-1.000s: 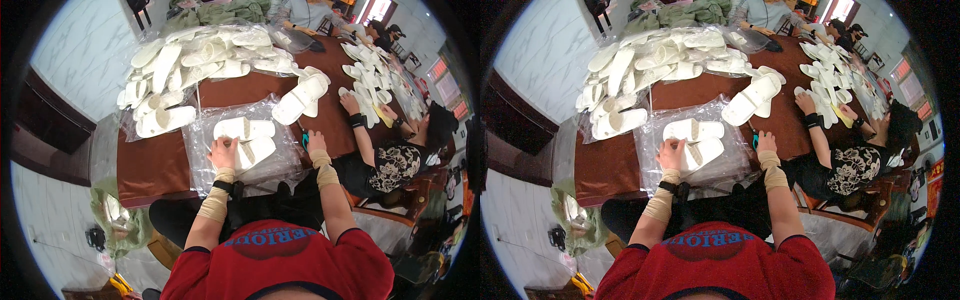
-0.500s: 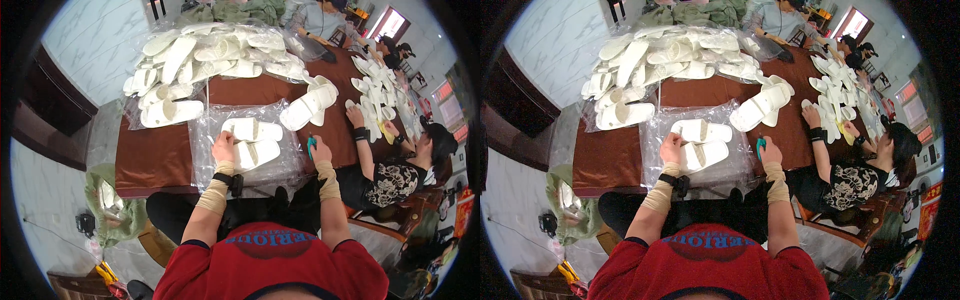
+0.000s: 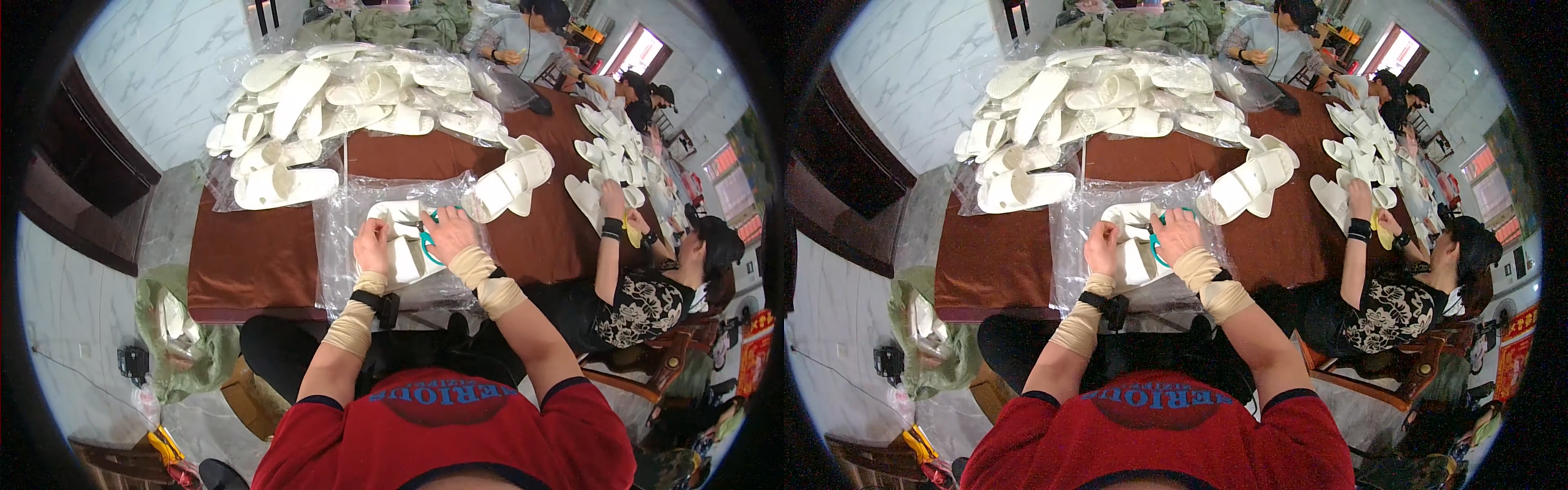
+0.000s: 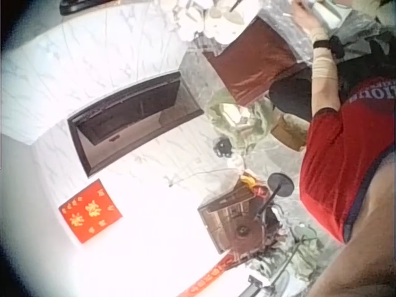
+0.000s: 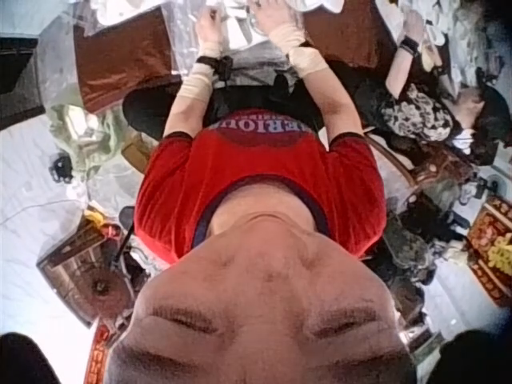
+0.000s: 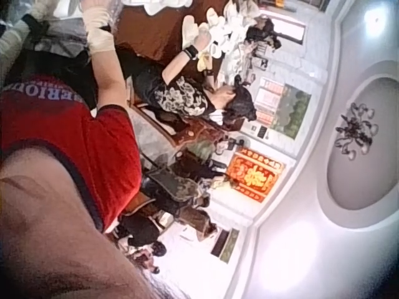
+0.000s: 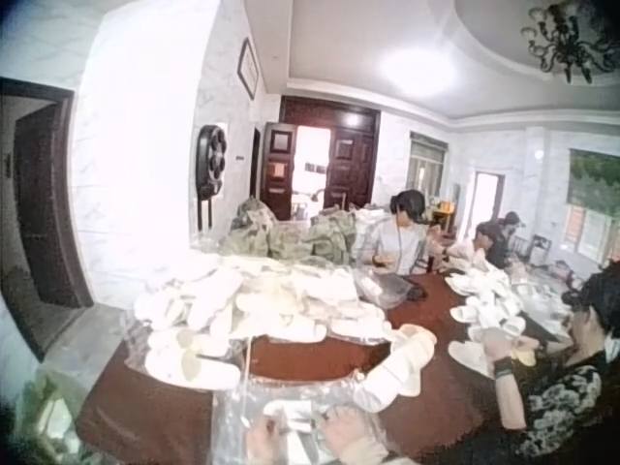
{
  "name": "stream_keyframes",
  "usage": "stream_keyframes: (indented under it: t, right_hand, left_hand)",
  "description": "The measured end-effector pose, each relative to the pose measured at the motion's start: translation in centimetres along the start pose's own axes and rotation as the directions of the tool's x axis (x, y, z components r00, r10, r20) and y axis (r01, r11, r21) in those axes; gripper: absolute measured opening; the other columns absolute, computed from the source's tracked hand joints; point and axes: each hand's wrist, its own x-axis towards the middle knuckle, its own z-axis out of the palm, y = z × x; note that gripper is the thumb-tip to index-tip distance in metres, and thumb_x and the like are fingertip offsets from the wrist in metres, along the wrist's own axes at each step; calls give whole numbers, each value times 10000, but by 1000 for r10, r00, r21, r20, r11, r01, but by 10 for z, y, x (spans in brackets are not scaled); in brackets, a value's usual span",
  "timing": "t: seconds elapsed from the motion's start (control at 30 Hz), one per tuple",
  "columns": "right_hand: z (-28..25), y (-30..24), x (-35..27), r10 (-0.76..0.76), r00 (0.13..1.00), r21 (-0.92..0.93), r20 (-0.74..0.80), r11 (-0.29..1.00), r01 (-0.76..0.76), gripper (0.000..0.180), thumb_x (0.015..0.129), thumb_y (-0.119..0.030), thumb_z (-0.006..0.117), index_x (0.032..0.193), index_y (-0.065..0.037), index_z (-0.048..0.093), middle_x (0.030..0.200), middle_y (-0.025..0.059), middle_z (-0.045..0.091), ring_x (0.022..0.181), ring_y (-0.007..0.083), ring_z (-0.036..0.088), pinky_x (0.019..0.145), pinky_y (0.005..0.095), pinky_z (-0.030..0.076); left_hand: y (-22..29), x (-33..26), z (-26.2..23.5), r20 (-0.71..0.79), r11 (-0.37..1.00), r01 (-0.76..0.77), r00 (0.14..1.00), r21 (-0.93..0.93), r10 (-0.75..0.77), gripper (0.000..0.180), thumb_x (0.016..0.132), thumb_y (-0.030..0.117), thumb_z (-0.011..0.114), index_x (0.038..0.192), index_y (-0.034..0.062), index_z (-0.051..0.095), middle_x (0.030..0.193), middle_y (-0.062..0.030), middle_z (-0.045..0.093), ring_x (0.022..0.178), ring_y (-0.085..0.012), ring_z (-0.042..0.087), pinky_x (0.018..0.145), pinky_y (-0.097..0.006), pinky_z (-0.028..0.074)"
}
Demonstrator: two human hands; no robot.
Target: Sorting and preparing white slipper upper components into plastic bags.
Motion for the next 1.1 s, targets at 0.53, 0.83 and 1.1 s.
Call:
stream_keyframes:
  t: [0.53,0.83,1.1]
  right_hand:
    - [35,59,-54,230,973,126,-30,966,-225,449,782,-256,663,1205,-162,545,979,92,611,945,286,575,791,430,444]
    - [26,65,-78,331,943,152,-29,934,-324,533,752,-322,691,1232,-159,526,956,100,568,963,301,535,814,442,418]
    - [-5,-8,-46,-41,997,223,-70,973,56,571,689,-317,710,1206,-124,562,972,109,541,1007,290,495,869,419,388]
  left_hand:
    - [-1,3,-24,51,940,245,970,-236,-239,61,846,63,640,876,13,626,719,-22,623,628,-89,560,590,-244,463]
    - [5,5,-53,106,860,290,957,-420,-271,72,854,69,646,891,13,619,769,-10,624,651,-75,566,587,-213,456]
    - [7,3,-62,91,864,329,944,-381,-319,44,877,69,619,874,27,604,764,-16,620,654,-90,595,556,-219,474]
